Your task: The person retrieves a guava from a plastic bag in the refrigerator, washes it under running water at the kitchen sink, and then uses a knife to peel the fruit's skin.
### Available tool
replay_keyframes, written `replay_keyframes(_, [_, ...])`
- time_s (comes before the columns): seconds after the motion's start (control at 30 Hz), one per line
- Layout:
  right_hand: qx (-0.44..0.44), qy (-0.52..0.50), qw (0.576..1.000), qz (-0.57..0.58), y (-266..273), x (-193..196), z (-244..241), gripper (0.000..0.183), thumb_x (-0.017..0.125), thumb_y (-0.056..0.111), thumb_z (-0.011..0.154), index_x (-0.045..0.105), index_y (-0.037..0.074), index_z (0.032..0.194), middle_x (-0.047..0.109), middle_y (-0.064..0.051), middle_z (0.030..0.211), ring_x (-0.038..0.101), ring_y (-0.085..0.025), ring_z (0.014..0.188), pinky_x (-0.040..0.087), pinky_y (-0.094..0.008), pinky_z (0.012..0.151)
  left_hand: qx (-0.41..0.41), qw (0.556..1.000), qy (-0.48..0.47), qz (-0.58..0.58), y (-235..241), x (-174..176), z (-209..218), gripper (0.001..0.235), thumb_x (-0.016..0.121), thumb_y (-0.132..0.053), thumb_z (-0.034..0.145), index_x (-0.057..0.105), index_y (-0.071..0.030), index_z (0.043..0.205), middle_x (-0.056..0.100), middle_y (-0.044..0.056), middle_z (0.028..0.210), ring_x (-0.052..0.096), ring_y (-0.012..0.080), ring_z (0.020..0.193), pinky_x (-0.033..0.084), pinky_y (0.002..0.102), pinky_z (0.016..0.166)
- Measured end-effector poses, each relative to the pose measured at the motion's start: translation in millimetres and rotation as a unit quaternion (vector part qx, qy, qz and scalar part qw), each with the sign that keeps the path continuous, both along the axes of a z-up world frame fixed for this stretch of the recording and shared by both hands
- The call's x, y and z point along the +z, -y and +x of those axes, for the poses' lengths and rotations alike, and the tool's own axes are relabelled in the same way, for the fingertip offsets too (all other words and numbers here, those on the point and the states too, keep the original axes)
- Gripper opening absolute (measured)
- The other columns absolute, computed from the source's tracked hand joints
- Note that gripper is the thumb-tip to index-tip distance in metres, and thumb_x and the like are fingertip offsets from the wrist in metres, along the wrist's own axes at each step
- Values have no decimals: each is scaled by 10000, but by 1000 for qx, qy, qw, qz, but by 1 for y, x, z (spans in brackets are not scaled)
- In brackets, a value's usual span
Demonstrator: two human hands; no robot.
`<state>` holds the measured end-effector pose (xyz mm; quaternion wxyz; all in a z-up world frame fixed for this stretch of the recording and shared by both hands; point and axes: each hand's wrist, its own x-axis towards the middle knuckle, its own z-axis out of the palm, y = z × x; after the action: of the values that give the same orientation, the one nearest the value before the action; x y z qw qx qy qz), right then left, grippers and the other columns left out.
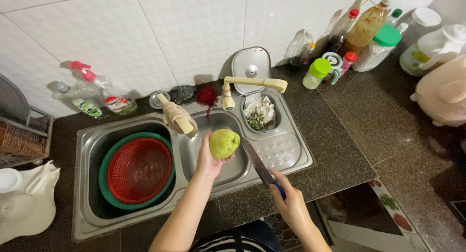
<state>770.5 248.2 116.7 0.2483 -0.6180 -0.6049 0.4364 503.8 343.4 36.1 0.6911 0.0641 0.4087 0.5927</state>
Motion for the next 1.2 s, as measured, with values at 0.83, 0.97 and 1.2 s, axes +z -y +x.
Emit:
replay_keyframes(0.83, [67, 0, 995, -78, -2, 46, 12, 523, 569, 163, 986, 542, 305, 1489, 477, -55, 537, 405, -94, 521, 433, -285, 503, 78, 981, -100, 144, -5, 29, -1, 332, 517, -322, 1027, 638, -64, 1196, 668, 72, 1111, 683, 204, 1032, 573, 380, 869])
replay_keyframes(0.97, [65, -26, 991, -116, -5, 50, 13, 540, 557, 164, 991, 519, 316, 1509, 484, -22, 550, 411, -90, 514, 430, -280, 498, 79, 973, -119, 180, -10, 25, -3, 332, 525, -305, 1037, 641, -40, 1200, 662, 90, 1092, 678, 205, 1012, 564, 372, 871])
replay_keyframes(1.2, [79, -39, 988, -126, -10, 48, 13, 553, 525, 160, 1004, 488, 313, 1535, 498, -12, 545, 414, -81, 480, 420, -271, 472, 90, 970, -142, 176, -13, 30, 3, 313, 484, -277, 1037, 634, -43, 1182, 655, 77, 1090, 675, 192, 1023, 561, 365, 877])
